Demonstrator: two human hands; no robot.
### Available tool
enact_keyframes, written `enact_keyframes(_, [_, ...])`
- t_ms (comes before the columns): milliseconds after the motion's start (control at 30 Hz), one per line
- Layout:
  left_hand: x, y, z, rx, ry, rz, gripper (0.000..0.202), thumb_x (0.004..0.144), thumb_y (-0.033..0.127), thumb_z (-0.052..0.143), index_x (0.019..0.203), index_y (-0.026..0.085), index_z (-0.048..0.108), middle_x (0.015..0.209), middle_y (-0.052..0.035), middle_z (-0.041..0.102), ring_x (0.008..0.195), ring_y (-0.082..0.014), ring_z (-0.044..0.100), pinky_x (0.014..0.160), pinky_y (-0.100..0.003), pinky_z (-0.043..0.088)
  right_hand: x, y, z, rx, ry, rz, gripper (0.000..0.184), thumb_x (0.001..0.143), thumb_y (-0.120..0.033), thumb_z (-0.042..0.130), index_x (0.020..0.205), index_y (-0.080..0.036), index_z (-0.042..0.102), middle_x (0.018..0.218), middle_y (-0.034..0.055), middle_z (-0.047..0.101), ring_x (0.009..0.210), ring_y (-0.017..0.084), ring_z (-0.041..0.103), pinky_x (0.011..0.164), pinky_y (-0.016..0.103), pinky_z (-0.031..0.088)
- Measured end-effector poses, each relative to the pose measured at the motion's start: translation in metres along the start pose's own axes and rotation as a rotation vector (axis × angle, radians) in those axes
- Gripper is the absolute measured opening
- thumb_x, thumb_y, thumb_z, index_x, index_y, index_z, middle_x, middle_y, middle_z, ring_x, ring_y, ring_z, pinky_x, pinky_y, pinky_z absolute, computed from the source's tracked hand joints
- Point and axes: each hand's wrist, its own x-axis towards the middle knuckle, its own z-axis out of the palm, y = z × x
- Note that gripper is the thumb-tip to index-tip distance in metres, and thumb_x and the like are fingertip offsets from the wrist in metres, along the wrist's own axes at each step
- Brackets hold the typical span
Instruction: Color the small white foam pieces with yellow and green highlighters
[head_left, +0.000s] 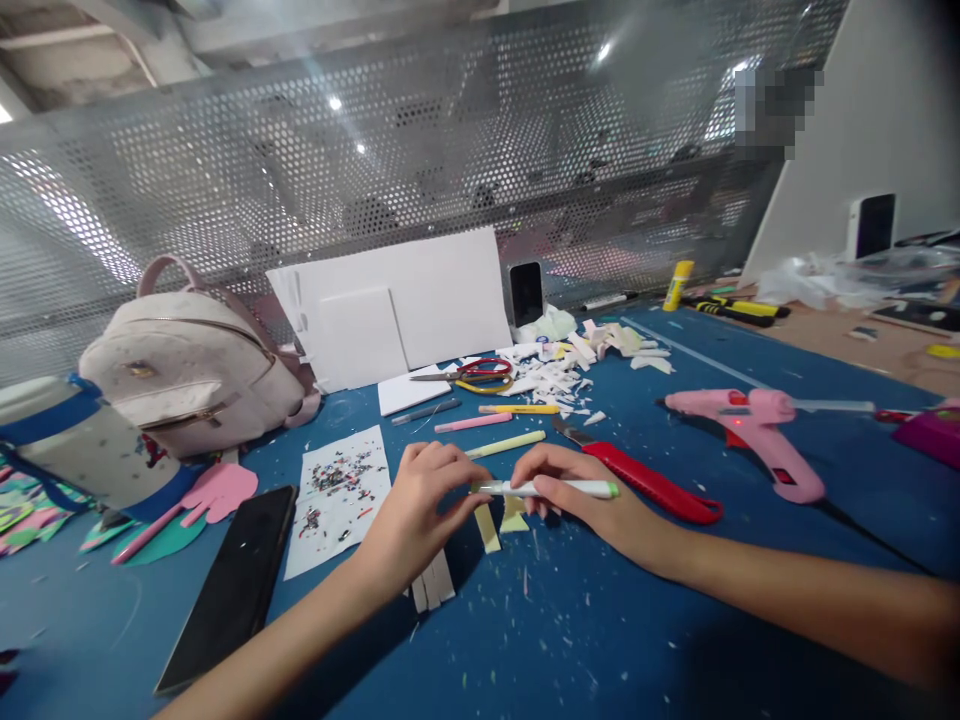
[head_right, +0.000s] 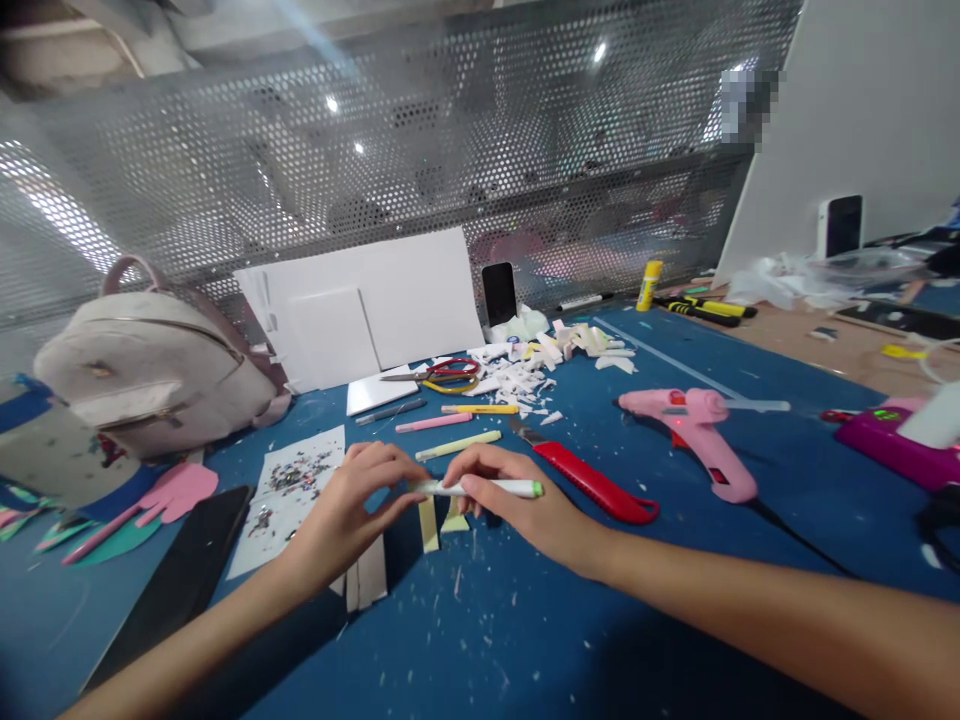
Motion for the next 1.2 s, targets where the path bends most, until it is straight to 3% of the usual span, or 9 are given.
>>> enact_keyframes(200, [-0.001, 0.004, 0.001, -0.030, -0.009, 0.047, 0.009, 0.102, 0.027, 0.055, 0.105, 0.026, 0.064, 0.090, 0.0030, 0.069, 0.079, -0.0148, 0.057, 0.083, -0.036, 0.035, -0.005, 0.000, 0.000, -0.016, -0.048, -0.032, 0.018, 0.102, -0.035, 0.054, 0.104, -0.023, 0.067, 0.088, 0.0005, 0.064, 0.077, 0.012, 0.059, 0.070, 0.025, 0.046])
enact_keyframes(400, [-0.001, 0.007, 0.003, -0.076, -0.073, 0.083, 0.023, 0.106, 0.036, 0.045, 0.106, 0.023, 0.064, 0.081, 0.0018, 0.065, 0.072, -0.0139, 0.056, 0.079, -0.035, 0.039, -0.008, -0.001, 0.000, -0.052, -0.117, -0.051, 0.025, 0.103, -0.038, 0.050, 0.105, -0.021, 0.068, 0.090, 0.0025, 0.062, 0.079, 0.014, 0.059, 0.071, 0.027, 0.048])
enact_keyframes(500, [-0.003, 0.014, 0.003, -0.070, -0.092, 0.071, 0.024, 0.107, 0.035, 0.042, 0.104, 0.023, 0.062, 0.085, 0.0016, 0.068, 0.072, -0.0136, 0.056, 0.078, -0.033, 0.040, -0.008, -0.002, 0.000, -0.057, -0.126, -0.076, 0.029, 0.104, -0.040, 0.047, 0.106, -0.020, 0.068, 0.090, 0.0033, 0.062, 0.079, 0.015, 0.059, 0.072, 0.028, 0.048])
enact_keyframes(667, [-0.017, 0.041, 0.022, -0.010, -0.128, 0.059, 0.040, 0.109, 0.041, 0.026, 0.093, 0.020, 0.056, 0.077, -0.0020, 0.064, 0.065, -0.0169, 0.053, 0.062, -0.030, 0.037, -0.017, -0.007, 0.002, -0.196, -0.152, -0.266, 0.039, 0.106, -0.043, 0.036, 0.099, -0.019, 0.065, 0.085, 0.0042, 0.063, 0.074, 0.016, 0.057, 0.068, 0.029, 0.044])
enact_keyframes(800, [-0.022, 0.053, 0.030, 0.076, -0.169, 0.168, 0.041, 0.109, 0.037, 0.019, 0.095, 0.020, 0.053, 0.079, -0.0021, 0.066, 0.058, -0.0160, 0.050, 0.062, -0.033, 0.037, -0.026, -0.006, 0.003, -0.320, -0.157, -0.392, 0.031, 0.105, -0.041, 0.035, 0.096, -0.021, 0.057, 0.082, 0.0024, 0.059, 0.069, 0.015, 0.053, 0.065, 0.029, 0.042])
enact_keyframes(900, [-0.014, 0.037, 0.016, 0.126, -0.144, 0.118, 0.031, 0.109, 0.032, 0.029, 0.100, 0.020, 0.057, 0.083, -0.0010, 0.067, 0.066, -0.0160, 0.055, 0.068, -0.033, 0.040, -0.026, -0.003, 0.003, -0.314, -0.099, -0.293, 0.023, 0.104, -0.038, 0.039, 0.098, -0.022, 0.054, 0.078, 0.0003, 0.054, 0.064, 0.013, 0.050, 0.059, 0.027, 0.039])
enact_keyframes(1033, [0.000, -0.009, -0.010, 0.142, -0.062, -0.016, 0.024, 0.105, 0.028, 0.043, 0.105, 0.022, 0.066, 0.098, -0.0056, 0.065, 0.091, -0.0198, 0.060, 0.078, -0.033, 0.046, -0.020, -0.001, 0.005, -0.147, 0.005, -0.136, 0.020, 0.103, -0.040, 0.042, 0.100, -0.021, 0.050, 0.071, -0.0028, 0.048, 0.060, 0.013, 0.047, 0.053, 0.025, 0.038])
enact_keyframes(1200, [0.000, -0.052, -0.008, 0.164, -0.061, -0.128, 0.017, 0.097, 0.023, 0.057, 0.108, 0.024, 0.070, 0.099, -0.0042, 0.063, 0.085, -0.0181, 0.062, 0.076, -0.033, 0.049, -0.013, -0.006, 0.006, -0.082, 0.062, -0.090, 0.024, 0.103, -0.043, 0.043, 0.098, -0.020, 0.049, 0.069, -0.0029, 0.049, 0.060, 0.013, 0.047, 0.055, 0.025, 0.038])
